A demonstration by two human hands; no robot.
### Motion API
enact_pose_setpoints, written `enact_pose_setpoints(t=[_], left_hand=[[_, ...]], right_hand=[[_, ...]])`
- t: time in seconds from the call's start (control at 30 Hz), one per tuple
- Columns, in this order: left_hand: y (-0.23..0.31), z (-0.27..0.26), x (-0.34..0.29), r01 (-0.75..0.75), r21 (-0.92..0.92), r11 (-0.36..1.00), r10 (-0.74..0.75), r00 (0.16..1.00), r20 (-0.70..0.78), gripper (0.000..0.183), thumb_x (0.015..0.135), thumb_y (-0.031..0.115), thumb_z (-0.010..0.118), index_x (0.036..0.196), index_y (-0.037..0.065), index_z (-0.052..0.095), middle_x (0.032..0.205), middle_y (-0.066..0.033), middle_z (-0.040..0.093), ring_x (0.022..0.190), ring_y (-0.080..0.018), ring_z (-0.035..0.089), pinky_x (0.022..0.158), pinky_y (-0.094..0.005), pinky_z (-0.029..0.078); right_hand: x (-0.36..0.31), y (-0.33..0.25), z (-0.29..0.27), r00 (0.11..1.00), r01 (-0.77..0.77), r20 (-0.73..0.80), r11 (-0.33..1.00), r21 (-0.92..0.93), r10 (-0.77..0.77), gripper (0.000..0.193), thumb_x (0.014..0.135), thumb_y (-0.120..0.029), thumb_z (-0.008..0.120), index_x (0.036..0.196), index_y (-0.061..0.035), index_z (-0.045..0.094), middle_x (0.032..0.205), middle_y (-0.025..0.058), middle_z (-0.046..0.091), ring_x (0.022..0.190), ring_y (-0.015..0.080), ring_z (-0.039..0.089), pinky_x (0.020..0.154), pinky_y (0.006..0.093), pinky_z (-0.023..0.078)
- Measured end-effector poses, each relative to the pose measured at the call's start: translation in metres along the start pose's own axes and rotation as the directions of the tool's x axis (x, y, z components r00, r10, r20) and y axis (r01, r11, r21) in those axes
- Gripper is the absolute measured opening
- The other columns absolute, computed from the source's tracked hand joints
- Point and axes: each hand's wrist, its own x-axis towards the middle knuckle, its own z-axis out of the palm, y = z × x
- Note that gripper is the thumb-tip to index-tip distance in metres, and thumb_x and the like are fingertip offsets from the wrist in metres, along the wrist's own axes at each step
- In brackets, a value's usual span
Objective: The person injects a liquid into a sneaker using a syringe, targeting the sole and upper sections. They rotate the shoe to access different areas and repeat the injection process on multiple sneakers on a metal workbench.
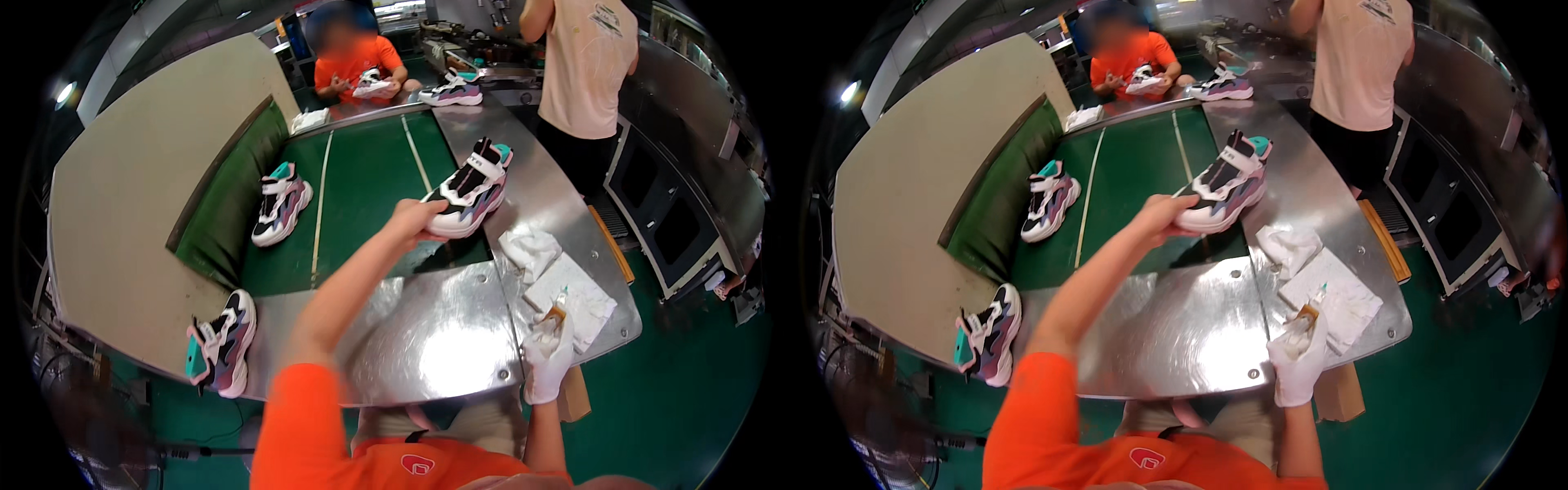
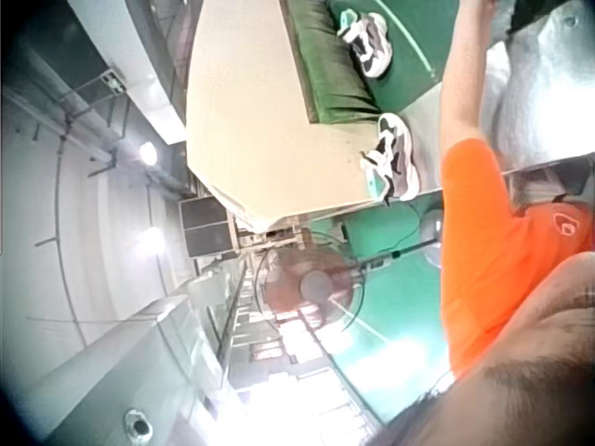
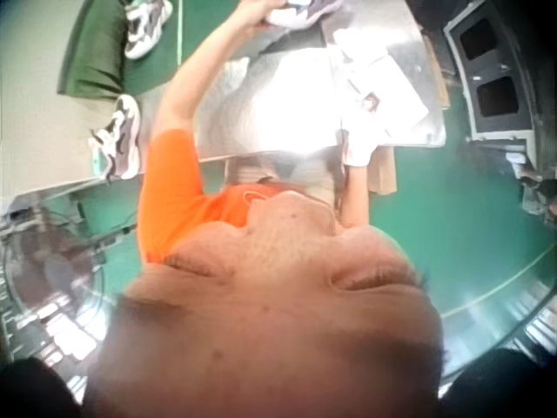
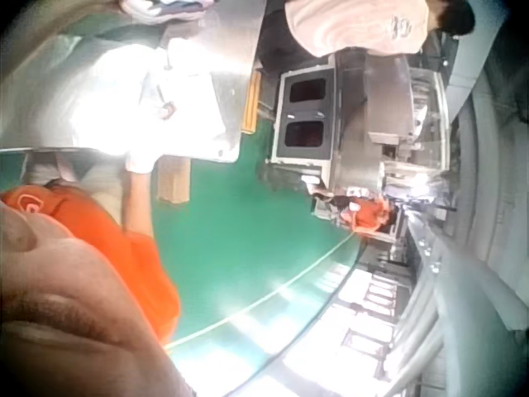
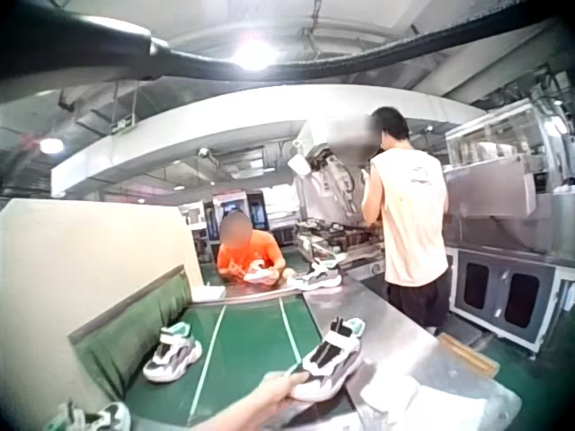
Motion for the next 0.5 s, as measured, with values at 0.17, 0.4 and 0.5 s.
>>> enact_pose_setpoints(t=[0.17,0.4,0.5], left_hand=[[0.003,-0.076,-0.187,0.033,0.149,0.988,-0.016,0.993,-0.113,0.039,0.093,0.022,0.062,0.123,-0.002,0.058,0.105,-0.0134,0.068,0.087,-0.0223,0.069,0.067,-0.0357,0.061],[-0.083,-0.082,-0.356,0.064,-0.17,0.983,-0.125,0.918,-0.377,0.048,0.098,0.029,0.056,0.137,0.006,0.039,0.122,-0.0119,0.06,0.101,-0.0257,0.067,0.08,-0.0414,0.061],[-0.111,-0.054,-0.369,0.141,-0.207,0.968,-0.199,0.934,-0.297,0.058,0.098,0.024,0.057,0.144,0.01,0.024,0.129,-0.0167,0.053,0.101,-0.0291,0.066,0.081,-0.0449,0.06]], right_hand=[[0.004,0.013,-0.009,0.999,0.018,0.038,0.999,-0.051,-0.016,0.069,0.069,0.009,0.064,0.134,-0.0022,0.044,0.106,0.0045,0.054,0.084,0.0078,0.051,0.071,0.0189,0.044],[0.0,0.009,-0.008,0.998,0.021,0.059,0.997,-0.076,-0.017,0.075,0.071,0.008,0.064,0.141,0.0013,0.037,0.11,0.0067,0.055,0.085,0.0089,0.051,0.071,0.0202,0.045],[0.004,0.015,-0.011,0.997,0.043,0.064,0.987,-0.153,-0.034,0.073,0.072,0.008,0.065,0.138,-0.0001,0.038,0.111,0.0076,0.055,0.084,0.0101,0.053,0.071,0.0217,0.046]])
